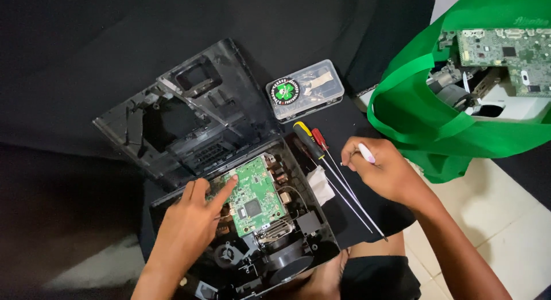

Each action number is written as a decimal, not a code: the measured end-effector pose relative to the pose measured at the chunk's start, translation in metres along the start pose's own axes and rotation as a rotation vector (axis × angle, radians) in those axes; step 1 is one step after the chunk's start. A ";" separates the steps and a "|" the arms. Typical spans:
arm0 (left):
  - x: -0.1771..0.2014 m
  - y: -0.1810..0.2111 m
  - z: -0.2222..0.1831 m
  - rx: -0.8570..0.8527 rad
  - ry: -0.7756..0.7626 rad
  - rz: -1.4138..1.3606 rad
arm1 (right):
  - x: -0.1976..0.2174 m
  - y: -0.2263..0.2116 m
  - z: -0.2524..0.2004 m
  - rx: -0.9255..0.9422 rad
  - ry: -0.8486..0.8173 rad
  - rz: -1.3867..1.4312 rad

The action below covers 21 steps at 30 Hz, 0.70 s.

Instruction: Disassembling a projector by removing the internal circuit board and unscrewing fasteners.

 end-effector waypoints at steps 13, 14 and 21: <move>0.002 0.004 0.000 -0.085 -0.007 0.118 | -0.018 -0.014 0.002 0.017 -0.031 -0.036; 0.004 0.000 -0.001 -0.078 -0.083 -0.086 | -0.018 -0.020 0.001 0.061 -0.030 -0.039; 0.028 -0.015 -0.012 0.094 -0.368 -0.619 | -0.020 -0.037 0.007 0.216 -0.048 -0.182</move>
Point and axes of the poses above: each hand's wrist, its own z-axis towards the middle knuckle, its own x-axis out of the back of the hand, y = z × x, the point moved 9 cm from there along z, towards the middle knuckle, and after that the axes turned 2 degrees about x, right-handed, at the moved point
